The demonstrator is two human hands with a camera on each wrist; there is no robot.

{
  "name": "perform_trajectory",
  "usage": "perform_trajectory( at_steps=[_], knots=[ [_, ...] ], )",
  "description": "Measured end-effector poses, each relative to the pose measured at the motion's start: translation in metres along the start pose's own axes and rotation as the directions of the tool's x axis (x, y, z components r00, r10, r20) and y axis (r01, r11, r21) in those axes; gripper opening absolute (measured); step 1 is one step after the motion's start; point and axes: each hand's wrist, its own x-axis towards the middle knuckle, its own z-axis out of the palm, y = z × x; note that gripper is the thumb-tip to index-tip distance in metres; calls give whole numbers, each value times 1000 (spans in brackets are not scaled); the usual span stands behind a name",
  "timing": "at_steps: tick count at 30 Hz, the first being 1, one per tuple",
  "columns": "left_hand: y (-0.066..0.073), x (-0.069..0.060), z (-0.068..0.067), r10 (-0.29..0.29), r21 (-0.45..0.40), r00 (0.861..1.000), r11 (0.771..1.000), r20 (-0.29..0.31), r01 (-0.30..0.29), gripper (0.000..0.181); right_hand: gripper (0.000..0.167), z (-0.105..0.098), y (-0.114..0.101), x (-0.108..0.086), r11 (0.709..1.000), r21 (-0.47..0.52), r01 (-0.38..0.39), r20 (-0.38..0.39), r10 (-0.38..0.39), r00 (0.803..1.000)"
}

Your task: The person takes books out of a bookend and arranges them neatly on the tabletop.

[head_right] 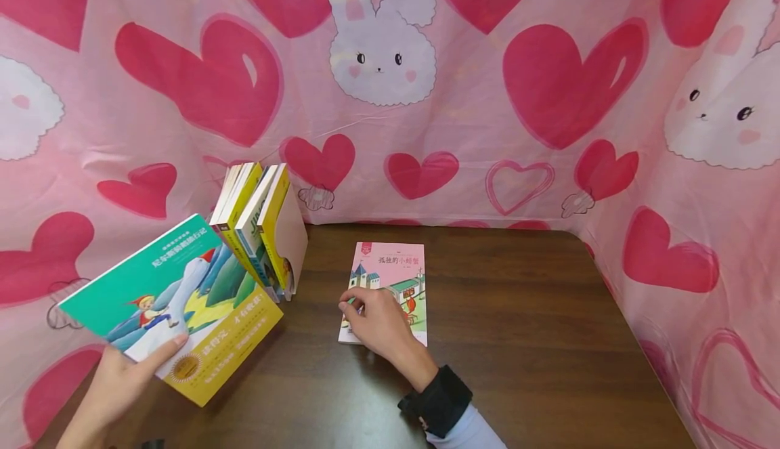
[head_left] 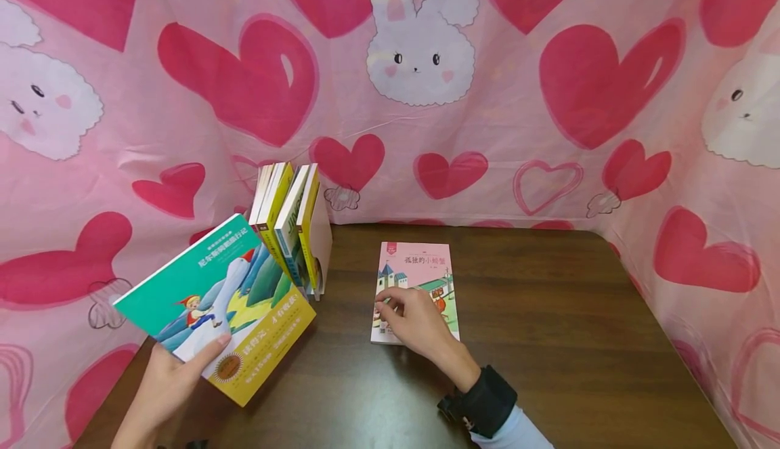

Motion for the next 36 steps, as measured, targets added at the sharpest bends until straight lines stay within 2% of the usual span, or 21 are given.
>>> perform_trajectory(
  at_steps=[4, 11, 18, 24, 31, 36],
  knots=[
    [3, 3, 3, 62, -37, 998, 997, 9, -61, 57, 10, 0, -1, 0, 1000, 1, 18, -10, -18, 1000],
    [7, 2, 7, 68, -71, 997, 995, 38, -65, 63, 9, 3, -3, 0, 999, 11, 42, -2, -42, 999],
    [12, 3, 10, 126, -81, 990, 989, 56, -122, 64, 9, 8, -5, 1, 999, 31, 44, 27, -45, 999],
    [16, 3, 12, 111, -122, 989, 988, 102, -98, 66, 11, 14, -7, -1, 999, 24, 45, 55, -47, 997],
    [20, 5, 14, 136, -134, 979, 984, 152, -116, 62, 18, 24, -13, -4, 997, 48, 58, 89, -62, 994],
    [23, 9, 17, 135, -152, 970, 983, 200, -105, 58, 28, 28, -15, -4, 995, 83, 47, 104, -56, 993]
  ],
)
